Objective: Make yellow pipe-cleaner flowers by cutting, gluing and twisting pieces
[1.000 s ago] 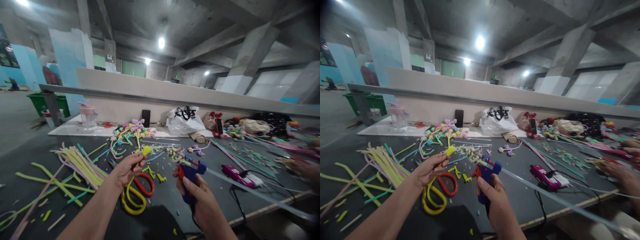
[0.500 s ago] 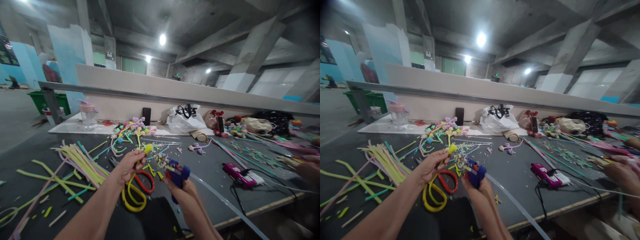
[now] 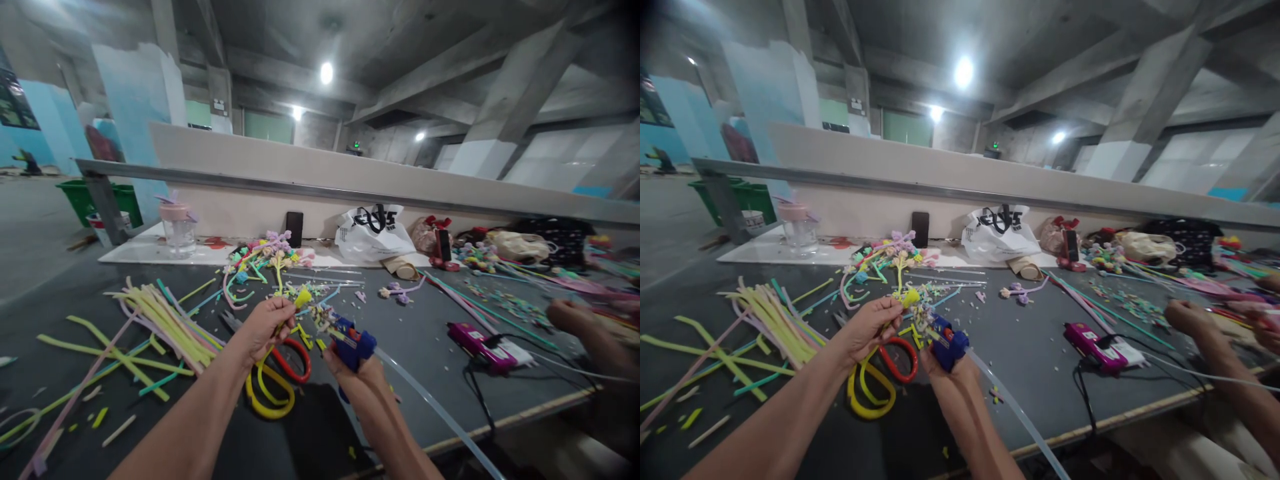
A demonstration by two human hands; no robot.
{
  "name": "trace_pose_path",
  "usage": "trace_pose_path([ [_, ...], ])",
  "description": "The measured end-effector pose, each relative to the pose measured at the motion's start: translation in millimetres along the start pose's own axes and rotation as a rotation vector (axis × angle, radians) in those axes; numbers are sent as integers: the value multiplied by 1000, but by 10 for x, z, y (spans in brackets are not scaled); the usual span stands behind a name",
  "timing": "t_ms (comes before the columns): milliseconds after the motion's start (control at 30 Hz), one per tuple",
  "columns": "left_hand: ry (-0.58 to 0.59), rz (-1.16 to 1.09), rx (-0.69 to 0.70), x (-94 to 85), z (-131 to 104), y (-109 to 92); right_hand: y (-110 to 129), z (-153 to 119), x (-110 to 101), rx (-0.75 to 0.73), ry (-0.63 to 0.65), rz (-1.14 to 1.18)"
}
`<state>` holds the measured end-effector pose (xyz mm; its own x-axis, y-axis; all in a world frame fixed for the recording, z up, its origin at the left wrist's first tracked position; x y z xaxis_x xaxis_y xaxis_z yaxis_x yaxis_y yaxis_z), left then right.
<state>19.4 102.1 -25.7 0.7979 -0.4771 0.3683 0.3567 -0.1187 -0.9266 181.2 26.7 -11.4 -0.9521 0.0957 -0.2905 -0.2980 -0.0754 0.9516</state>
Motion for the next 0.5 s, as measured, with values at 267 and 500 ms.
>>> trace_pose_path([
  [267, -16, 18, -13, 30, -18, -45, 15, 14, 12, 1, -68, -137],
  [500, -23, 29, -19, 34, -30, -54, -21, 44, 33, -23, -98, -167],
])
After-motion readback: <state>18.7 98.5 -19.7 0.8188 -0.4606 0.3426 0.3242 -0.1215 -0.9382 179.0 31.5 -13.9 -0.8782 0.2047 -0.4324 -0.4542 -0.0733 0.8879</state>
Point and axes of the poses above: each hand's wrist, its own z-axis towards the middle knuckle, its own x-axis out of the palm, y = z × x, the point moved 8 cm from there along z, towards the middle knuckle, and after that the axes turned 11 degrees about y, right-handed, at the moved point
